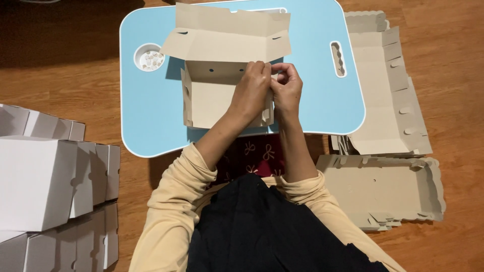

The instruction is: Assembling cardboard boxes from flat templates by folding and tucking tabs on a small table.

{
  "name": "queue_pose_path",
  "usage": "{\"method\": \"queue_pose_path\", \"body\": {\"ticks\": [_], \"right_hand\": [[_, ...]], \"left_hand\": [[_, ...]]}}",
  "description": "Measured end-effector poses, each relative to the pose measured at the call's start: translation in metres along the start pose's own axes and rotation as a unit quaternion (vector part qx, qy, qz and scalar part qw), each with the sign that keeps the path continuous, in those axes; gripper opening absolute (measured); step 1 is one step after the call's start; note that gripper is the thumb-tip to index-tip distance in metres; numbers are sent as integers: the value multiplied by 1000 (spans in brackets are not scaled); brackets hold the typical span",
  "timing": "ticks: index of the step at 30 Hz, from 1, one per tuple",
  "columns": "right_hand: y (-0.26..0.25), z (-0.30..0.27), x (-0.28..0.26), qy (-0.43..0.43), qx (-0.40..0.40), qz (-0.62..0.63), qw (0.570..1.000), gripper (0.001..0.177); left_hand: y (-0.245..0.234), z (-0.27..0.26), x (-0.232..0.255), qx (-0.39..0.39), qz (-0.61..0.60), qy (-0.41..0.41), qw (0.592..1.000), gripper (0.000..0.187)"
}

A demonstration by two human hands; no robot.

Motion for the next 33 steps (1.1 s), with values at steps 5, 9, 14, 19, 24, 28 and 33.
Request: {"method": "queue_pose_path", "body": {"ticks": [5,9,14,19,24,28,33], "right_hand": [[5,-4,-6,-16,-6,2,1000,32],[2,4,7,-25,-18,11,999,36],[-3,15,19,17,-20,17,1000,35],[4,3,4,74,-18,54,996,35],[7,-5,-8,91,-14,110,990,45],[8,-4,-5,90,-12,112,990,44],[8,6,8,97,-6,131,987,37]], "left_hand": [[-7,0,3,-7,9,-5,1000,37],[-6,-2,5,-1,24,11,1000,39],[10,-1,-8,-1,-13,24,1000,42],[11,-4,-11,13,-36,18,999,41],[13,-3,-21,27,-117,-28,992,39],[12,-4,-21,30,-125,-37,991,37],[7,-2,-16,28,-93,-28,995,36]]}}
Point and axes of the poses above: each hand's wrist, its own z-axis towards the middle knuckle, its own y-axis out of the palm, x = y × z, the point moved 5 cm from there along z, towards the middle knuckle, and after that the axes turned 1 degree about y, right-handed, at the moved point
